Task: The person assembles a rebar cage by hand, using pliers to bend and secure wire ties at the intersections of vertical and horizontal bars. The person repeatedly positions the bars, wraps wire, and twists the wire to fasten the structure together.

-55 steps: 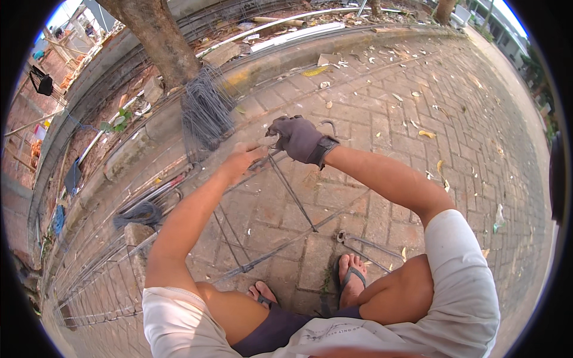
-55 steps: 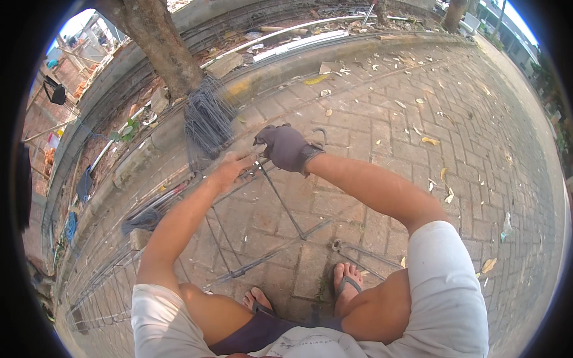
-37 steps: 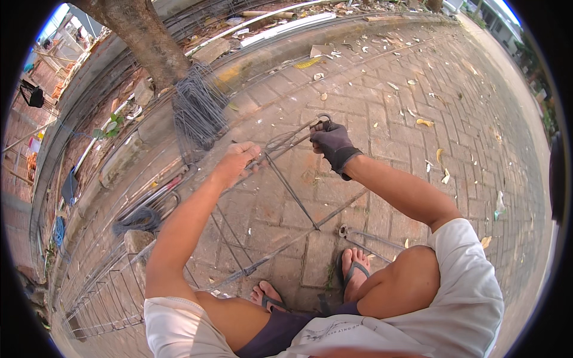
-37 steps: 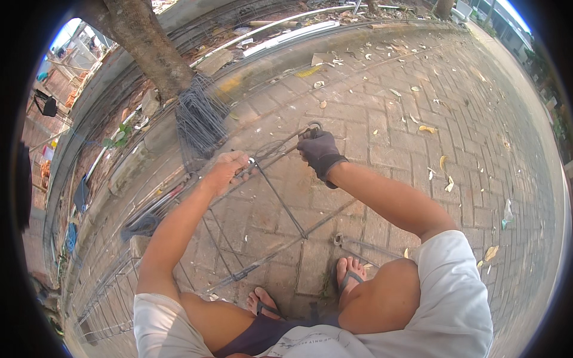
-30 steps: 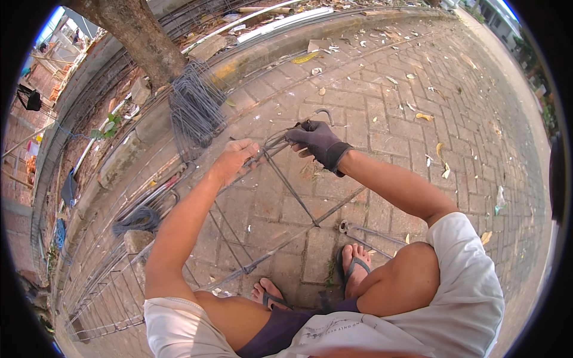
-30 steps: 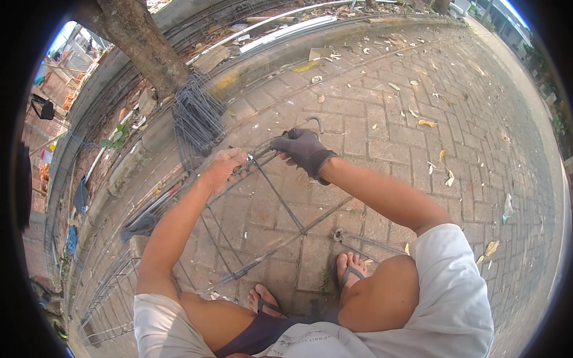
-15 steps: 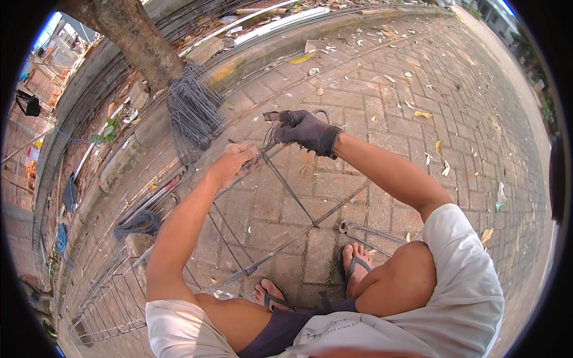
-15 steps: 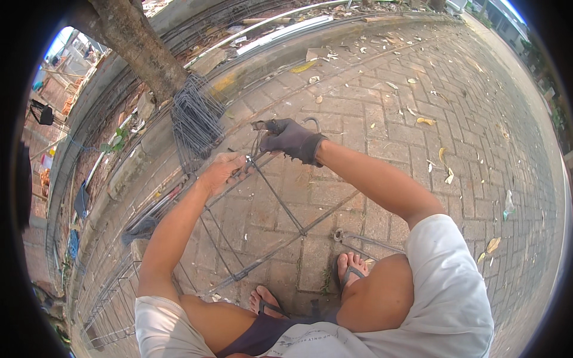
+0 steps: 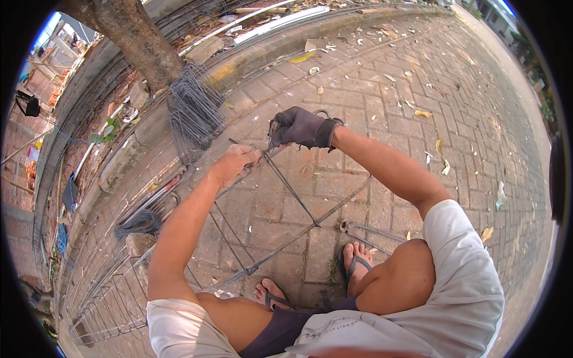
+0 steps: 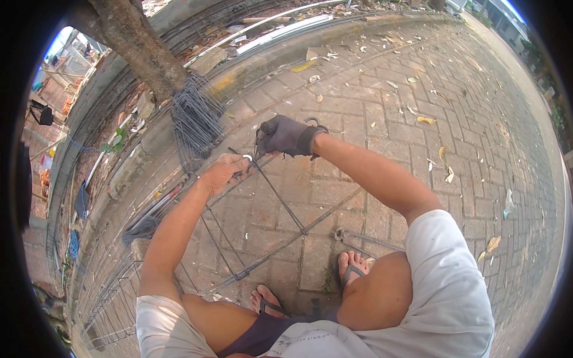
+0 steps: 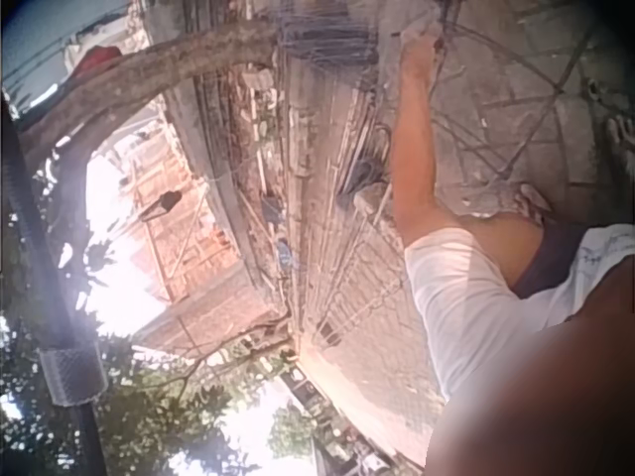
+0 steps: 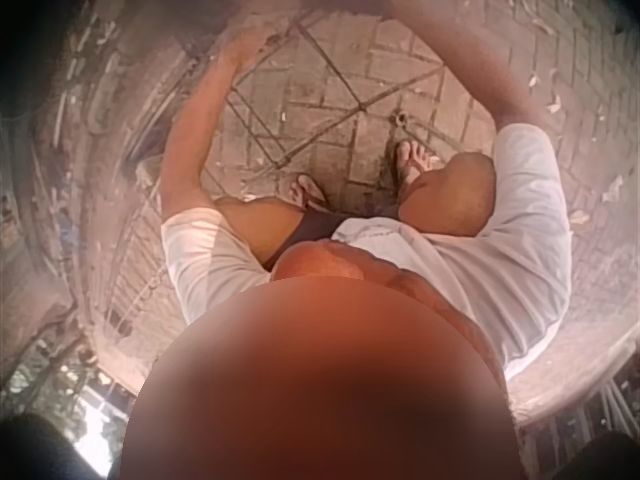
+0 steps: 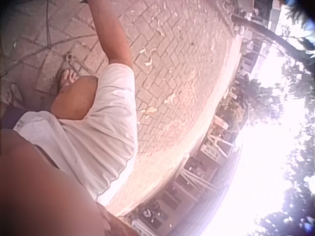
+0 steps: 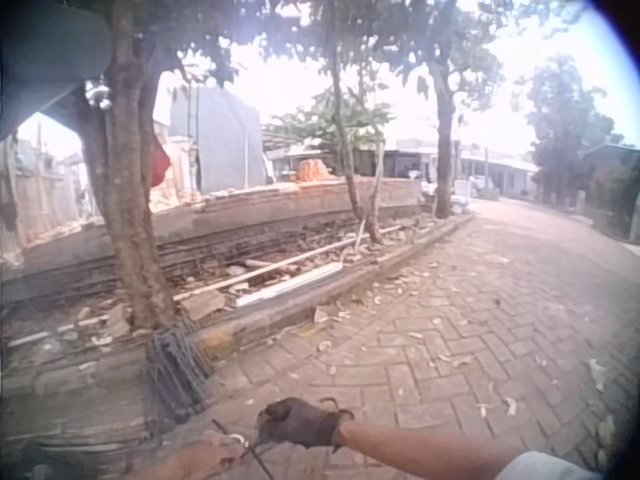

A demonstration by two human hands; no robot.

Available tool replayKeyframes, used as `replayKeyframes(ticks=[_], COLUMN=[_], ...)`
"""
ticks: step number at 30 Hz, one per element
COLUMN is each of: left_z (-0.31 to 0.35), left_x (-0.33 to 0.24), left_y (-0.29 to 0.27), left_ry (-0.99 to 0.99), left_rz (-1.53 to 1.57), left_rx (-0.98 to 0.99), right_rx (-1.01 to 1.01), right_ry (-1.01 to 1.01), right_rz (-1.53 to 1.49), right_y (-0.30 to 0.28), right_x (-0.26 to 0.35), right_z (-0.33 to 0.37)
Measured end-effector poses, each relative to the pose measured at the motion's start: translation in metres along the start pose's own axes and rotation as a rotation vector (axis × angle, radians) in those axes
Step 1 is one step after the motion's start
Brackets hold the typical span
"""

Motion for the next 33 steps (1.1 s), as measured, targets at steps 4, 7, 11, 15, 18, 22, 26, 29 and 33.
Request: replayKeyframes(ticks=[4,7,11,15,18,22,26,29,33], left_z=[0.002,0.002,0.003,0.002,0.004,0.006,0.004,0.003,0.002], left_x=[0.0,-0.004,-0.007,-0.012,-0.016,-0.017,-0.014,-0.013,-0.013], left_y=[0.0,0.003,0.008,0.015,0.015,0.014,0.013,0.012,0.008], left_ry=[0.002,0.078,0.042,0.047,0.037,0.046,0.065,0.066,0.045], left_rz=[0.004,0.029,-0.013,0.007,0.006,-0.009,-0.029,0.013,-0.015], left_rx=[-0.008,-0.015,-0.089,-0.094,-0.102,-0.1,-0.063,-0.055,-0.057], right_rx=[0.074,-0.219,-0.648,-0.371,-0.14,0.007,0.128,0.138,0.227], right_ry=[-0.034,-0.009,-0.137,0.017,0.33,0.316,0.236,0.131,-0.023], right_rz=[-0.317,-0.277,0.16,0.728,0.754,0.604,0.167,-0.075,-0.134], right_y=[0.008,0.003,-0.027,-0.019,-0.008,-0.008,-0.01,-0.013,-0.013], right_x=[-0.012,-0.008,0.027,0.052,0.045,0.019,-0.009,-0.024,-0.027], right_z=[-0.008,-0.005,0.025,0.034,0.027,0.015,0.006,0.004,0.007])
Point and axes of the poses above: each hand's wrist, its own z-axis away from the middle knuckle, its own y-axis out of the palm, x = y × z, the point moved 2 cm from there along -z, towards the middle knuckle, and after that the axes turned 15 degrees about y, right-handed, at the moved point
